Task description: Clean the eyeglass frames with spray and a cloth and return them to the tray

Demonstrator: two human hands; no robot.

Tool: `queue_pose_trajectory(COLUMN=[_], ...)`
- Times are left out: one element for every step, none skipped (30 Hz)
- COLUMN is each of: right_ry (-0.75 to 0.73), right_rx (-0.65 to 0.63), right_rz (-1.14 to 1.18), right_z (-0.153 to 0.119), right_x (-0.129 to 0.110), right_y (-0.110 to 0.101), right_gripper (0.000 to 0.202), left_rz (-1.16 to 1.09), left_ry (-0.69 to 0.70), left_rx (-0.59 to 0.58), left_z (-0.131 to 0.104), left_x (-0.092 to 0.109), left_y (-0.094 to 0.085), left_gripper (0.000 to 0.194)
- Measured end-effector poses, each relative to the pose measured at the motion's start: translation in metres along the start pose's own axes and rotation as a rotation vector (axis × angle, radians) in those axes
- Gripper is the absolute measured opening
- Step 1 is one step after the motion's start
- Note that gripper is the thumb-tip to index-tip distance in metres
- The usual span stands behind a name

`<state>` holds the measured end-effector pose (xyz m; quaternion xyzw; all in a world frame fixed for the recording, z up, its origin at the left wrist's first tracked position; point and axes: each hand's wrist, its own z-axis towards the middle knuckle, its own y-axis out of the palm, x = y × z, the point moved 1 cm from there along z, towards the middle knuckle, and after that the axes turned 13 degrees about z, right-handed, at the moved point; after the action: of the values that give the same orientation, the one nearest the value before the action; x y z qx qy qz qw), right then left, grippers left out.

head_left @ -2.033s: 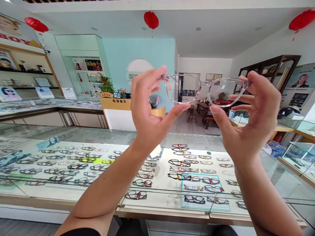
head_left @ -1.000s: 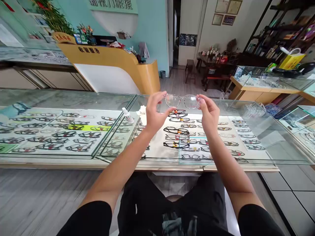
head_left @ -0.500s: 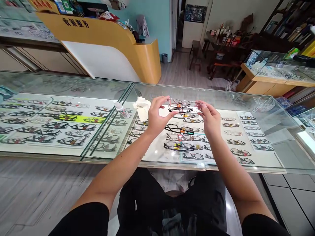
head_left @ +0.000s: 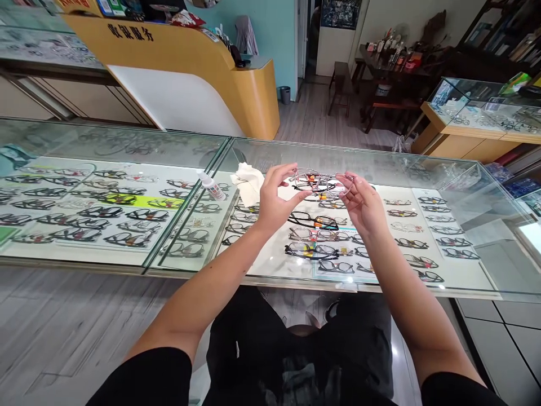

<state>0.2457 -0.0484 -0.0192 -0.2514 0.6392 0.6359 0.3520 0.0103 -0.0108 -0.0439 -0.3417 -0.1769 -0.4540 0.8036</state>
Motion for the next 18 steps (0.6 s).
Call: queue_pose_trajectory(right_ry=[0.002,0.001,0.0,0.001,0.006,0.015,0.027,0.04,0.051,0.059,0.067,0.076,0.088,0.106,0.128,0.152,0.175,0.195], right_rx=[-0.003,-0.007,-0.011,-0.014,-0.015,-0.012,-0.005,0.003,0.015,0.029,0.04,0.045,0.047,0.045,0.041,0.035,0.032,0.031], right_rz=[0.004,0.004,0.001,-0.003,-0.008,-0.016,-0.026,-0.037,-0.047,-0.055,-0.061,-0.066,-0.068,-0.067,-0.064,-0.057,-0.046,-0.034], right_z=[0.0,0.001,0.001,0.002,0.002,0.002,0.003,0.003,0.004,0.004,0.005,0.005,0.006,0.006,0.006,0.005,0.005,0.005], right_x=[0.0,0.001,0.002,0.002,0.003,0.003,0.004,0.004,0.005,0.006,0.007,0.008,0.009,0.01,0.011,0.011,0.011,0.011], right_y=[-0.001,-0.001,-0.002,-0.003,-0.003,-0.004,-0.005,-0.005,-0.006,-0.007,-0.008,-0.008,-0.009,-0.009,-0.009,-0.008,-0.008,-0.007], right_gripper=[0.025,0.026,0.027,0.029,0.031,0.033,0.035,0.037,0.037,0.038,0.038,0.038,0.038,0.039,0.04,0.04,0.04,0.039], left_rz=[0.002,0.003,0.0,-0.008,-0.024,-0.048,-0.083,-0.128,-0.18,-0.234,-0.284,-0.328,-0.363,-0.39,-0.412,-0.429,-0.443,-0.453], left_ry=[-0.001,-0.001,0.0,0.001,0.001,-0.002,-0.008,-0.018,-0.032,-0.047,-0.059,-0.07,-0.078,-0.084,-0.087,-0.091,-0.096,-0.102], left_rx=[0.001,0.003,0.008,0.012,0.014,0.015,0.013,0.005,-0.008,-0.024,-0.04,-0.056,-0.073,-0.091,-0.111,-0.133,-0.154,-0.17], left_z=[0.0,0.0,0.0,0.0,0.0,0.0,0.0,0.0,0.0,0.001,0.001,0.001,0.002,0.002,0.003,0.004,0.004,0.005], left_x=[0.0,0.0,0.0,0.0,0.0,0.001,0.001,0.001,0.002,0.002,0.002,0.002,0.002,0.001,0.001,0.0,0.0,0.0], left_y=[0.0,0.0,0.0,-0.001,-0.001,0.0,0.0,0.001,0.001,0.002,0.003,0.003,0.004,0.004,0.003,0.003,0.002,0.002], left_gripper=[0.072,0.072,0.072,0.071,0.071,0.072,0.072,0.072,0.073,0.073,0.074,0.074,0.075,0.075,0.075,0.074,0.074,0.073])
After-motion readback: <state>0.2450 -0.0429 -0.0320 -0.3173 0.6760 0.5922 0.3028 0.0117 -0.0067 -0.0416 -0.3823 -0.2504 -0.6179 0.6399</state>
